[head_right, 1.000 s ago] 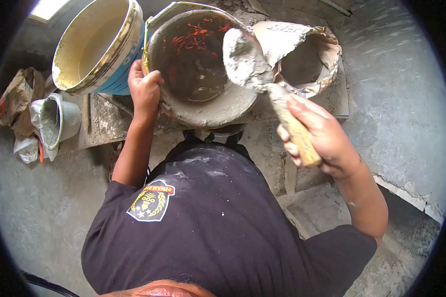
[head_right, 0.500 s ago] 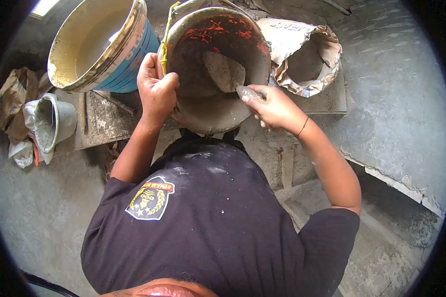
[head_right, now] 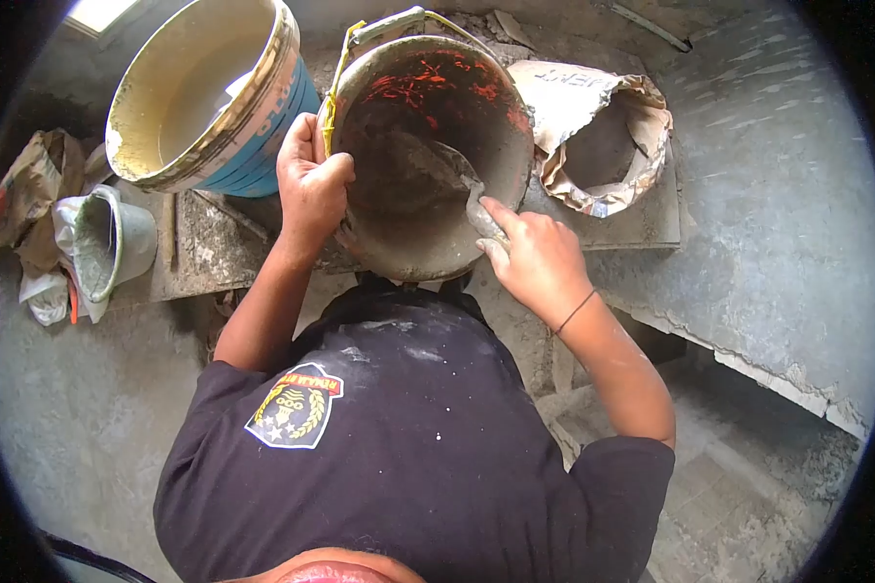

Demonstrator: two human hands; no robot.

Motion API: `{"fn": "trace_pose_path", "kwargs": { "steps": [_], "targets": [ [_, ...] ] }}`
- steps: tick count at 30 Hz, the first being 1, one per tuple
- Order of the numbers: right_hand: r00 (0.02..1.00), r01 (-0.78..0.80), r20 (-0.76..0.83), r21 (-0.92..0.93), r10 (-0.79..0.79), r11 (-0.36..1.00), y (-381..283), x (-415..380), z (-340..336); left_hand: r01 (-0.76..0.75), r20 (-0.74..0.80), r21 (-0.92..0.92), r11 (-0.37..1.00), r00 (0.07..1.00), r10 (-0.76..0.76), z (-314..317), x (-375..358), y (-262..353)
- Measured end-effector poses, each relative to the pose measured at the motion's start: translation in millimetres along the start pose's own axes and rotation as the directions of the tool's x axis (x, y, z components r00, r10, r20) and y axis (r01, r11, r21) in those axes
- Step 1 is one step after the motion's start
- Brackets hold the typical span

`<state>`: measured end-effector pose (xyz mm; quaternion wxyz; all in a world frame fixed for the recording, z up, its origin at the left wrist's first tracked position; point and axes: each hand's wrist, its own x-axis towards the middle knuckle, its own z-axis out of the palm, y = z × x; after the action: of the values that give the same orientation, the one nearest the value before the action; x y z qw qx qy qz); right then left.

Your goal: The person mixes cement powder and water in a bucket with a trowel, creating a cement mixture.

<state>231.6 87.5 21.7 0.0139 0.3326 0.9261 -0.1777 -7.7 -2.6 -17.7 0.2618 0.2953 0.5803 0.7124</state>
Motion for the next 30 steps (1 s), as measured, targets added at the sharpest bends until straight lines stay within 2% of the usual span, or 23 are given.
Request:
{"fn": "trace_pose_path", "kwargs": {
  "steps": [2,7,11,16,18,19,21,24,28,30],
  "targets": [
    [1.0,0.019,0.001,-0.149,-0.019,0.989,-1.5,-2.7,-2.2,0.001,0.003,0.008,1.0,1.0,-0.001,-5.0,2.1,-6.5],
    [0.997,0.037,-0.062,-0.239,-0.053,0.97,6.3,-3.7,6.1,0.002,0.001,-0.019,1.0,1.0,-0.002,-8.3,4.9,-8.8],
    [0.984,0.063,-0.135,-0.33,-0.113,0.942,9.3,11.3,12.3,-0.021,0.005,0.027,0.999,1.0,0.021,-10.5,6.8,-11.3],
    [0.984,0.001,-0.169,-0.327,-0.059,0.945,8.3,35.5,18.9,-0.039,0.025,0.054,0.998,0.999,0.038,-5.8,4.8,-6.4],
    [0.998,-0.028,-0.065,-0.34,0.007,0.94,2.5,35.9,18.5,-0.025,0.035,0.115,0.993,0.999,0.021,-8.2,4.7,-8.1],
    [0.998,-0.028,-0.068,-0.341,0.005,0.94,3.6,34.3,17.5,-0.029,0.035,0.114,0.993,0.999,0.025,-8.9,6.5,-8.5],
    [0.987,0.132,-0.034,-0.365,-0.155,0.922,7.8,24.9,16.3,-0.036,0.028,0.118,0.992,0.999,0.033,-10.6,8.1,-10.1],
    [0.973,0.22,0.022,-0.369,-0.228,0.903,12.4,14.5,11.2,-0.024,0.022,0.062,0.998,1.0,0.022,-12.7,12.0,-14.1],
    [0.968,0.242,0.039,-0.394,-0.247,0.887,13.5,12.3,-5.6,-0.007,0.037,0.064,0.998,0.999,0.005,-12.4,12.1,-6.5],
    [0.981,0.133,-0.074,-0.415,-0.179,0.9,12.3,15.6,-12.3,-0.005,0.035,0.06,0.998,0.999,0.003,-13.1,14.4,-10.3]
  ]
}}
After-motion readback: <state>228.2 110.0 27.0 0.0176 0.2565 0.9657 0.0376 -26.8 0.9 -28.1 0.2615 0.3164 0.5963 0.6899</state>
